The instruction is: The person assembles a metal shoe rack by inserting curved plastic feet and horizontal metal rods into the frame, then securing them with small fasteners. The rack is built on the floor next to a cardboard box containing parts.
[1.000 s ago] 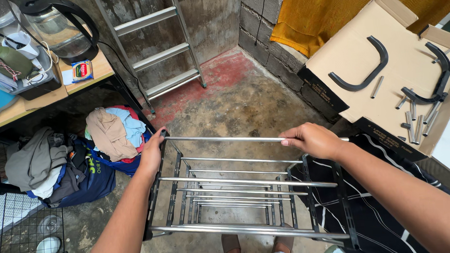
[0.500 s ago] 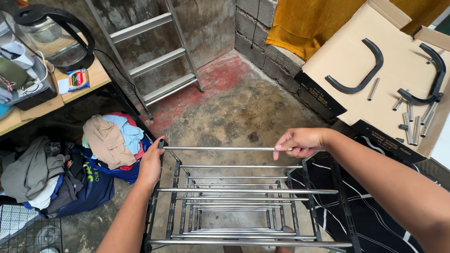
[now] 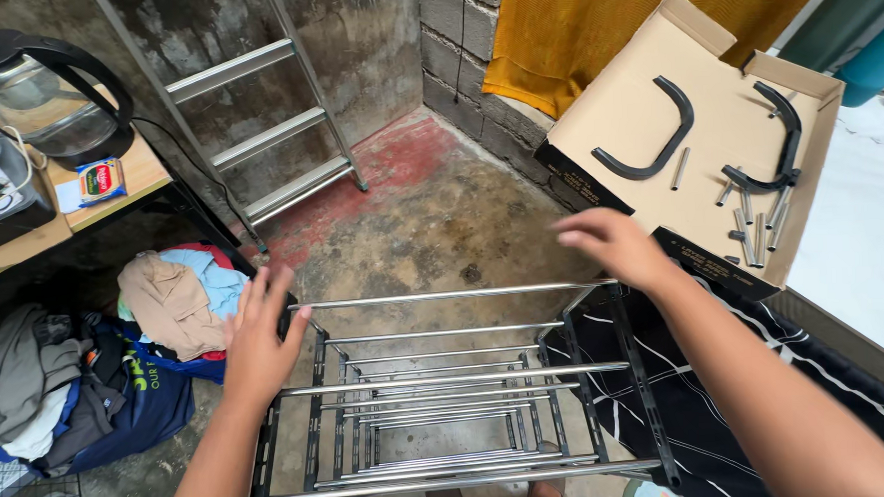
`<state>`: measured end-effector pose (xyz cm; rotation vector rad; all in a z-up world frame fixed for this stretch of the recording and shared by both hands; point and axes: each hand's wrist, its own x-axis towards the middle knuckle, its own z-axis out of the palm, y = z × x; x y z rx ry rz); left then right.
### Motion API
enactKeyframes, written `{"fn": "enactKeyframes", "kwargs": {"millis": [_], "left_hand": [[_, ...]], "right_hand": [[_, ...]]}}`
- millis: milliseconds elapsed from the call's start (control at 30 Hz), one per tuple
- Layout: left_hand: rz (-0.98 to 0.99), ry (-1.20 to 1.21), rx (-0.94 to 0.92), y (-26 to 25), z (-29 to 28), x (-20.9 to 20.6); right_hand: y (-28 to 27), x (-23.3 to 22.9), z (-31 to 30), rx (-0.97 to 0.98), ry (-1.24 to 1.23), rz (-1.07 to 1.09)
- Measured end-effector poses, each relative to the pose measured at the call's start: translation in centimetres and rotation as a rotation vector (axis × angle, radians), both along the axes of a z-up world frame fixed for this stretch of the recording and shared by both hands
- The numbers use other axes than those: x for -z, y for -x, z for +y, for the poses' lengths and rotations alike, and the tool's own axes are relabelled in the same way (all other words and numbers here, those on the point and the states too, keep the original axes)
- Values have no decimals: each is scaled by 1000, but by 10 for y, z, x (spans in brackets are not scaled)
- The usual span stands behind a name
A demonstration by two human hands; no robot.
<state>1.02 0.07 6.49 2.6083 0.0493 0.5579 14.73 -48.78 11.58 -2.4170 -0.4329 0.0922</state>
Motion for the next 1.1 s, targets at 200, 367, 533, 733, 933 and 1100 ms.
{"fn": "enactKeyframes", "kwargs": {"millis": [200,367,533,733,933,1100], "left_hand": [[89,-279,231,-1,-12,-11],[155,-221,266,-10,-14,-5],[130,-150,282,-8,-7,5],[154,-130,270,-9,-1,7],[116,-119,308,-9,1,10],[120,-105,309,-13,2,9]], "right_hand": [[65,50,-21,426,82,13],[79,70,-15,621,-159,220],[77,72,-11,656,-275,252],[72,82,-17,667,-651,360],[75,86,-21,666,-767,371],[72,82,-16,667,-771,362]]}}
